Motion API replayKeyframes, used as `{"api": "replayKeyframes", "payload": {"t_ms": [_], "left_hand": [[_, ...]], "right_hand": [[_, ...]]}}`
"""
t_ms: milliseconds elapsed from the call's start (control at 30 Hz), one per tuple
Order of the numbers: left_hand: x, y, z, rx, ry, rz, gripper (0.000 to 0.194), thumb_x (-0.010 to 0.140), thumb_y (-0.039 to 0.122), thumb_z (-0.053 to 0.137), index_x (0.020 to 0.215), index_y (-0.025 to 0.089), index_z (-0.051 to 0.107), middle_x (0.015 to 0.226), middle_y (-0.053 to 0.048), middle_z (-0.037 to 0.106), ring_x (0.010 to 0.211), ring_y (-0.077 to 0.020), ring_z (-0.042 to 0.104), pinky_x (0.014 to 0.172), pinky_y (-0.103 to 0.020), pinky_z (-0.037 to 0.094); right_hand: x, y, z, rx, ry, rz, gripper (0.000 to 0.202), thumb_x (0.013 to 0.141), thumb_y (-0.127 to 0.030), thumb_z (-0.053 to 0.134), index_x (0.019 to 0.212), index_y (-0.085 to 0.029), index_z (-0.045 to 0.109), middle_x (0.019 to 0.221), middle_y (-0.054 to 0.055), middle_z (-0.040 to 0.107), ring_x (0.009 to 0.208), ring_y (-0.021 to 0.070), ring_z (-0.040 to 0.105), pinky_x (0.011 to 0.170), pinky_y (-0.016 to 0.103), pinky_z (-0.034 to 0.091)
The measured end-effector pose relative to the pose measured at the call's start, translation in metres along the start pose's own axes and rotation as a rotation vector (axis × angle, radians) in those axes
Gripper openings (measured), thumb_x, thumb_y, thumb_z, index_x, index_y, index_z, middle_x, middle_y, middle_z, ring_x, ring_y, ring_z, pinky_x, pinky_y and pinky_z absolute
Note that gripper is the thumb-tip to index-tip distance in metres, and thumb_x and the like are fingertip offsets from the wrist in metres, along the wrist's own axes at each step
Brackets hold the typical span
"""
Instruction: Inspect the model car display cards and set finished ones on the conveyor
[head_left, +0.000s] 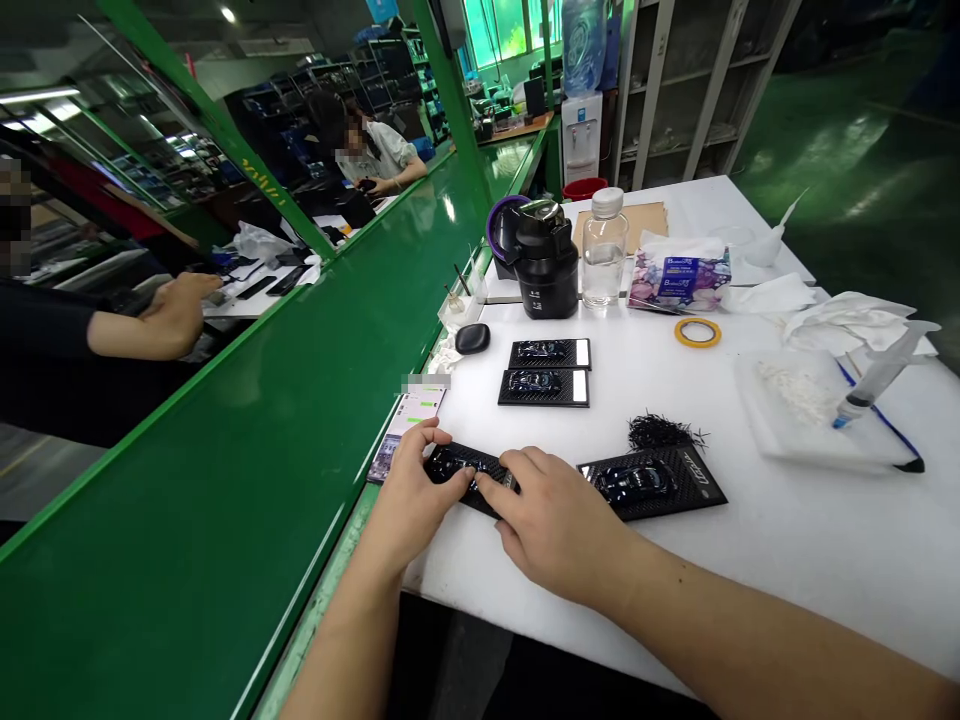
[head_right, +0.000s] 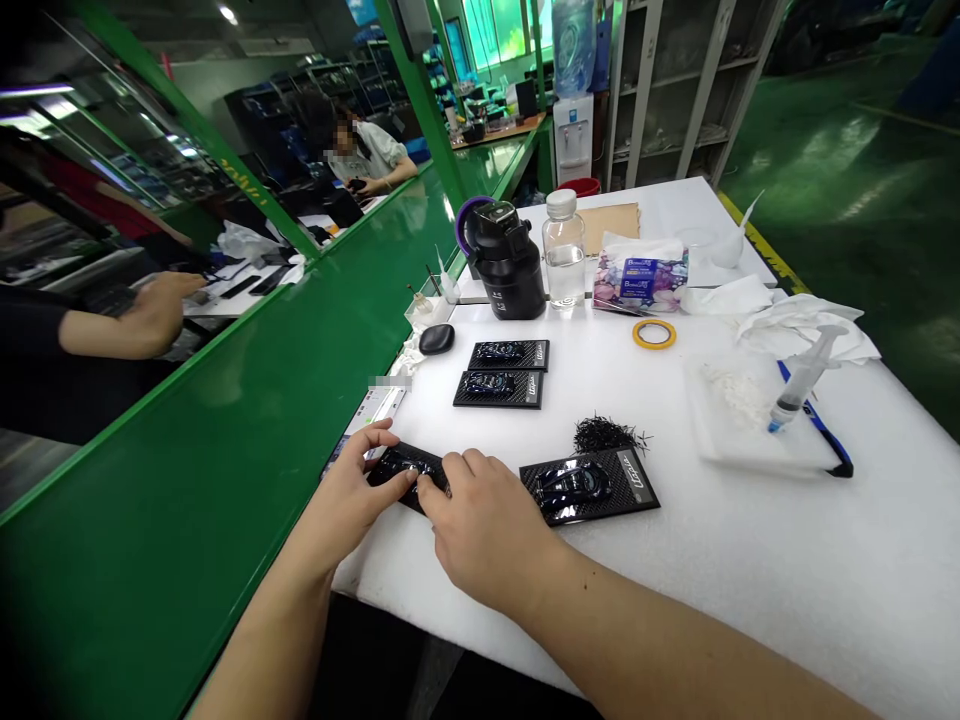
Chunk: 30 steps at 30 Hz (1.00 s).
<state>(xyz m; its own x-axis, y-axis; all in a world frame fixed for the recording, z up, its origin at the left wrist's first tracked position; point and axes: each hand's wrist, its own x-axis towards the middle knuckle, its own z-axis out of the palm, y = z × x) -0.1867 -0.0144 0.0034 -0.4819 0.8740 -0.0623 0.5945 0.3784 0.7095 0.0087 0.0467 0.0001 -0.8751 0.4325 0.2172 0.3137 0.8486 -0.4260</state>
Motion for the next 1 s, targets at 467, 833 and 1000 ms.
{"api": "replayKeyframes", "payload": {"t_ms": [467, 833, 1000], "left_hand": [[0.0, -0.002, -0.006, 0.051, -0.052, 0.085, 0.039, 0.079, 0.042, 0.064, 0.114, 0.026, 0.051, 0.151, -0.007, 0.041, 0.14, -0.029, 0.04, 0.113, -0.05, 0.036], [-0.001, -0.008, -0.003, 0.029, -0.002, 0.105, 0.039, 0.081, 0.041, 0.063, 0.116, 0.025, 0.057, 0.151, -0.009, 0.043, 0.14, -0.0292, 0.041, 0.112, -0.049, 0.037], [-0.001, -0.005, -0.002, 0.016, 0.017, 0.079, 0.039, 0.078, 0.04, 0.065, 0.113, 0.025, 0.058, 0.15, -0.009, 0.044, 0.139, -0.029, 0.043, 0.111, -0.049, 0.039]], "right_hand": [[-0.001, -0.002, 0.003, -0.057, 0.014, -0.016, 0.046, 0.091, -0.015, 0.056, 0.137, -0.013, 0.057, 0.107, 0.011, 0.059, 0.095, 0.0265, 0.052, 0.078, 0.039, 0.048], [0.002, -0.003, 0.001, -0.082, -0.012, -0.003, 0.047, 0.088, -0.012, 0.058, 0.135, -0.012, 0.059, 0.106, 0.011, 0.06, 0.094, 0.0275, 0.053, 0.076, 0.04, 0.049], [0.001, -0.002, 0.001, -0.055, -0.006, -0.009, 0.047, 0.089, -0.013, 0.058, 0.135, -0.014, 0.059, 0.108, 0.011, 0.06, 0.096, 0.027, 0.052, 0.078, 0.04, 0.049]]}}
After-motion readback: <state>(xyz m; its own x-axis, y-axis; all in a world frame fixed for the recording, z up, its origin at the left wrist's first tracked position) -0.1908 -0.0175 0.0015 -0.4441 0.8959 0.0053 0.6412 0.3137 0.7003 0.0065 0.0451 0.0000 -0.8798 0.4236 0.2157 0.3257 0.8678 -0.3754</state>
